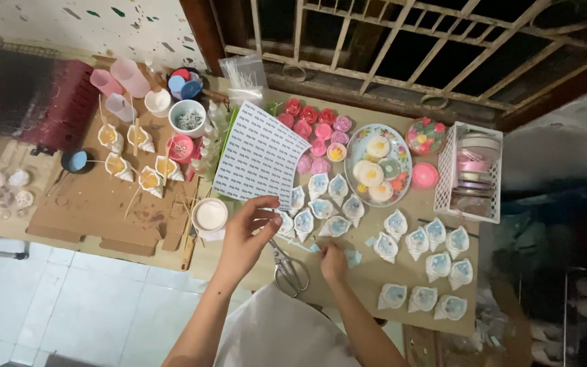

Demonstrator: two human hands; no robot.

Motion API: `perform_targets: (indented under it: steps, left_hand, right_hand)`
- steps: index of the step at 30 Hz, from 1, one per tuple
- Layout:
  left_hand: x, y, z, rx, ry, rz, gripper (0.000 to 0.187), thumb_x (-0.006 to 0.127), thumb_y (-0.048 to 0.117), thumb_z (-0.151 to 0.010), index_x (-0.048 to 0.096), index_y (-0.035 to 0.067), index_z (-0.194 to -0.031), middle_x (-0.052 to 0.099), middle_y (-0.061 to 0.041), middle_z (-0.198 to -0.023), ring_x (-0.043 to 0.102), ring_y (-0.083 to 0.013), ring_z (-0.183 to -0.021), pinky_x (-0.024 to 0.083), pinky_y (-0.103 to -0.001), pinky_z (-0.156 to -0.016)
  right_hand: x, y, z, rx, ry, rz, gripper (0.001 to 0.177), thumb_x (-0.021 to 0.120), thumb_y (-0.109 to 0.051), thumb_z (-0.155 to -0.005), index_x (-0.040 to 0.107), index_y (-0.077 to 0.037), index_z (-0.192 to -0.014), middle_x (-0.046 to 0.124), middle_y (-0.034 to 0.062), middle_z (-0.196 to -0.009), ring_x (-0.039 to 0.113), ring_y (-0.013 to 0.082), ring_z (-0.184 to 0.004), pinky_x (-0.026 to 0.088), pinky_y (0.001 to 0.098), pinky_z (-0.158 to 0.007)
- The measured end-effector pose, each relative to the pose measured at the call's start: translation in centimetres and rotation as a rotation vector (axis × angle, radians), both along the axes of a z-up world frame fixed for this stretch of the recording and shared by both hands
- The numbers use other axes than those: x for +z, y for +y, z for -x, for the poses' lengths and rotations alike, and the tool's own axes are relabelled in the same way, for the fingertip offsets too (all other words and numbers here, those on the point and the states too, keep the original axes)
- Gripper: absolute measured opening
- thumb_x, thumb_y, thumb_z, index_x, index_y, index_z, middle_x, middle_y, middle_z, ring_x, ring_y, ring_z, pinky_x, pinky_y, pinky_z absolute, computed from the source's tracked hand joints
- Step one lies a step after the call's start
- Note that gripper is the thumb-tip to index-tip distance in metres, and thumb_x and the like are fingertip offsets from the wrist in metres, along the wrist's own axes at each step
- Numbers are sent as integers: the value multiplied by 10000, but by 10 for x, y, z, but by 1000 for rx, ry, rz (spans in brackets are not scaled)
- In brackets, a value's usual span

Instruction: Applying small adhesive labels to the bottom of candle containers and cutting sticker sheets with scissors

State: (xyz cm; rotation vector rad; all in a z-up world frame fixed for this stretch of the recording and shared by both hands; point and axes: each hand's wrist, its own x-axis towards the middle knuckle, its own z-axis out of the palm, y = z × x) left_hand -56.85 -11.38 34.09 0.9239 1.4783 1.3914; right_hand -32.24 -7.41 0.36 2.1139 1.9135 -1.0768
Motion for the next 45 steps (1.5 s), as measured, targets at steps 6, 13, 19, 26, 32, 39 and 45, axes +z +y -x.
perform_targets:
  steps: [6,13,19,26,32,39,45]
  left_hand:
    - [-20,5,-9,-51,-97,37,418,786,119,-868,701,19,-1265,716,-188,-1133,723,-278,-983,591,-443,-937]
    - [-67,17,-49,-186,-61,67,322,793,165,-890,718,9,-1161,710,-210,-1050,719,-312,-918,620,-437,-801]
    - [-23,36,-109,-355,-351,89,327,764,213,-913,736,64,-1203,729,-124,-966,712,-177,-758,637,-279,-581]
    - [52,27,-135,-463,-648,-5,121,730,14,-919,695,-23,-1029,706,-84,-820,672,-137,-680,546,-245,-562]
    - [63,20,-150,-482,-609,-27,86,746,2,-908,715,-16,-986,713,-87,-760,708,-149,-696,553,-246,-579]
    - [65,18,-159,-622,-495,-71,101,722,-55,-812,759,-36,-904,743,-106,-776,642,-127,-663,549,-233,-526]
    - [63,20,-162,-488,-654,-64,71,754,-60,-846,744,-42,-914,718,-109,-720,616,-127,-587,505,-229,-461]
  right_hand:
    - [-20,1,-31,-177,179,-59,175,688,-160,-956,707,-126,-1127,787,108,-1108,727,281,-1104,564,391,-934]
    - [143,8,-14,-373,379,-419,151,739,48,-847,755,-52,-959,775,135,-908,742,299,-867,591,381,-766]
    - [348,-7,-12,-130,798,-1327,259,731,202,-725,703,57,-937,765,210,-994,759,302,-867,655,306,-693]
    - [401,-46,-33,-210,990,-1093,402,628,148,-832,563,48,-1216,623,199,-1321,691,246,-1010,628,307,-824]
    - [409,-48,-58,-474,1071,-754,169,690,57,-875,694,56,-1044,688,88,-1018,621,151,-903,532,257,-806]
    - [449,-35,-69,-303,995,-616,86,711,32,-875,721,26,-960,723,67,-821,636,120,-688,548,228,-639]
    - [451,-45,-89,-405,991,-569,137,736,19,-862,762,14,-996,753,64,-886,579,87,-653,444,208,-481]
